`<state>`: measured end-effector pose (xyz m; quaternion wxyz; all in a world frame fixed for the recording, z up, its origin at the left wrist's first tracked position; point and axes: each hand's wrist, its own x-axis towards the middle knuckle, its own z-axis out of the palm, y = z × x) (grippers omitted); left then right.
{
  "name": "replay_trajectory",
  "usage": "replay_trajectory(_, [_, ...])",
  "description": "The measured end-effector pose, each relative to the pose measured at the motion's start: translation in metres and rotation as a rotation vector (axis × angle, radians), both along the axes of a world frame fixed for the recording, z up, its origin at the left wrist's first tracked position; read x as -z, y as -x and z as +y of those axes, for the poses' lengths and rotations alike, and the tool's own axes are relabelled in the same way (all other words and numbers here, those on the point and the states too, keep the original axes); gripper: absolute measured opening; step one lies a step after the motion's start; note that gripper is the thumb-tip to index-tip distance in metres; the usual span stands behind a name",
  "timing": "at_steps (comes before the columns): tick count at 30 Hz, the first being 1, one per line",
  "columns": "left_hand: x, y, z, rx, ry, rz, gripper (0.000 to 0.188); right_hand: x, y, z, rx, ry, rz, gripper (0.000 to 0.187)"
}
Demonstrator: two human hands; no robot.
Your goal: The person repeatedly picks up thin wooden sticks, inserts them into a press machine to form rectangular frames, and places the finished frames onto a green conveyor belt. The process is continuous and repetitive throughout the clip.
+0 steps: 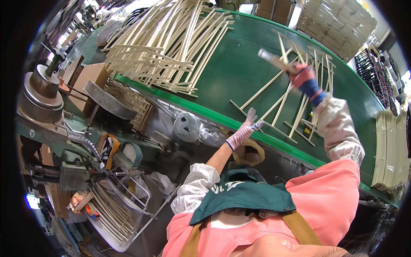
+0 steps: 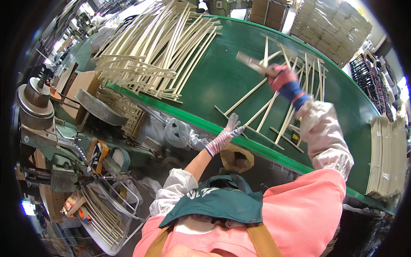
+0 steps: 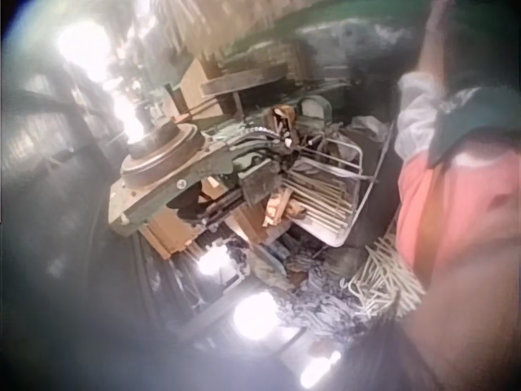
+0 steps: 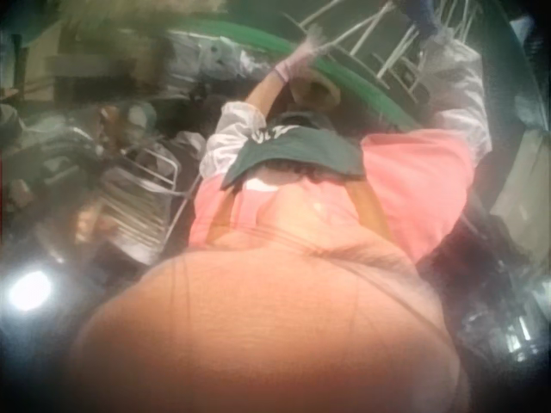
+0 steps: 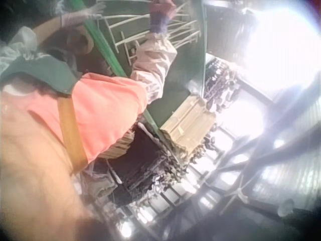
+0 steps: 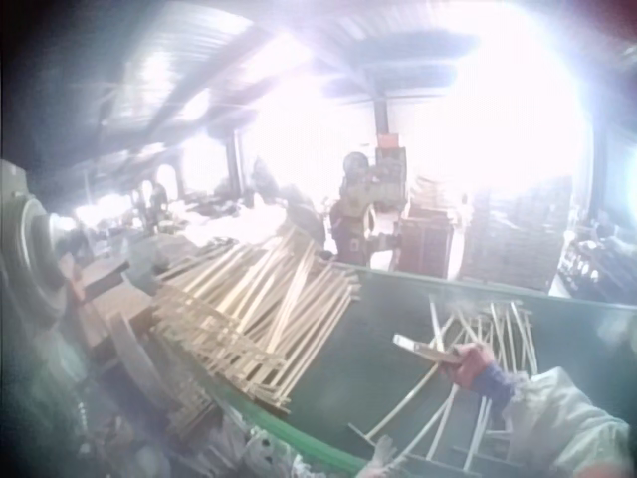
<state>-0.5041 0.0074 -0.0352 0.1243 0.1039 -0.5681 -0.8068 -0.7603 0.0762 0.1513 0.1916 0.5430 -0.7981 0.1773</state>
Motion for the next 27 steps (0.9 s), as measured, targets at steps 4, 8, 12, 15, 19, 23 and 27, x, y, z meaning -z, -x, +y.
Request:
replay_trajectory(4, [-0.021,-0.014,-0.01,-0.014,0.214,-0.167,0.092,-0.081,0.052,0.023,-0.165,0.437,-0.127,0.011])
replay_trajectory(8, [-0.061,-0.01,-0.023,-0.198,0.756,-0.12,0.104,-0.121,0.055,0.076,-0.064,0.638,-0.221,0.017])
replay_trajectory(12, [-0.122,0.001,-0.023,-0.508,1.276,0.015,0.104,-0.134,0.05,0.132,-0.106,0.969,-0.45,0.018])
replay_trajectory(15, [-0.174,-0.004,-0.016,-0.663,1.538,0.011,0.101,-0.141,0.052,0.163,-0.105,1.017,-0.342,0.018])
replay_trajectory(19, [-0.222,-0.029,0.004,-0.739,1.79,0.022,0.097,-0.149,0.048,0.183,0.021,0.785,-0.335,0.019])
replay_trajectory(23, [-0.223,-0.074,0.047,-0.959,1.824,0.259,0.075,-0.159,0.024,0.181,0.015,0.654,-0.342,0.02])
replay_trajectory(27, [-0.199,-0.101,0.053,-1.026,1.665,0.12,0.058,-0.171,-0.012,0.156,-0.066,0.527,-0.373,0.021])
